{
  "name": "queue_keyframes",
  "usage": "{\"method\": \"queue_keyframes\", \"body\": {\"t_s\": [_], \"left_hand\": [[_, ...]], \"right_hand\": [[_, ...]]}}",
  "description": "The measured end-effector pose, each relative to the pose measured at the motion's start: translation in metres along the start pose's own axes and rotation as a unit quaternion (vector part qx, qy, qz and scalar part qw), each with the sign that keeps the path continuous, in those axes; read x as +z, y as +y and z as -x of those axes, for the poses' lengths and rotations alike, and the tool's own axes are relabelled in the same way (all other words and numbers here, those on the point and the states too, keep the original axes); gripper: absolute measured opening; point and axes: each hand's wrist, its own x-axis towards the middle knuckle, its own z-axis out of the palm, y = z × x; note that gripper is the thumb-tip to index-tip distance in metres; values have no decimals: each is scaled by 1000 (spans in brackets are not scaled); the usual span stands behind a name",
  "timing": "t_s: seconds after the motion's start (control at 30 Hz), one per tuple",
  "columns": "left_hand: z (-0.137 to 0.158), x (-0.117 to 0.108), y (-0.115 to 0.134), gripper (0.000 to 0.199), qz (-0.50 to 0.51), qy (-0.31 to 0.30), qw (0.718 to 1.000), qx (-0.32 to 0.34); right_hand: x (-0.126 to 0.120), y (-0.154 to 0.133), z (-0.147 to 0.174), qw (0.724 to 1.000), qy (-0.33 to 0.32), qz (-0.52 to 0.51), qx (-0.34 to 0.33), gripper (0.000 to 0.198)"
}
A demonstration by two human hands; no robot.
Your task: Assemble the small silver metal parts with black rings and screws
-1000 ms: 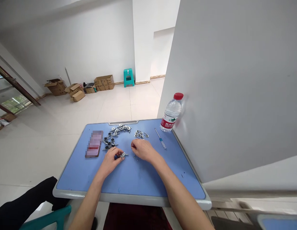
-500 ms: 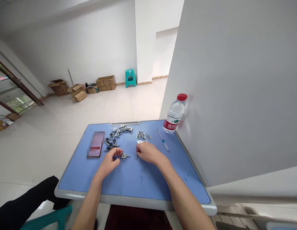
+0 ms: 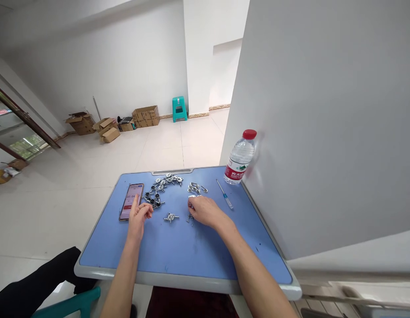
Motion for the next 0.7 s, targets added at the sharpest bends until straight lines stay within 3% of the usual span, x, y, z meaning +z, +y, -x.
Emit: {"method": "queue_keyframes", "body": {"t_s": [0.1,0.2,0.33,0.47,0.6,0.7], "left_hand": [[-3,-3,-2,95,65,11,997,-35],[-5,-5,-5,94,57,25,997,-37],[-3,-3,-6,67,-71,-26,997,14],[5,1,-2,36,-254,-133,954,90],[13,5,5,25,-325,-201,918,106],[15,8,7,12,-350,-220,903,115]], "right_hand": [[-1,-2,1,1000,-5,3,3,18],[-2,-4,1,1000,-9,4,5,19],[-1,-9,1,999,25,-12,-22,20],[6,-21,2,990,76,-69,-98,18],[16,-34,5,982,55,-96,-150,14],[22,-37,5,985,31,-80,-153,16]]}}
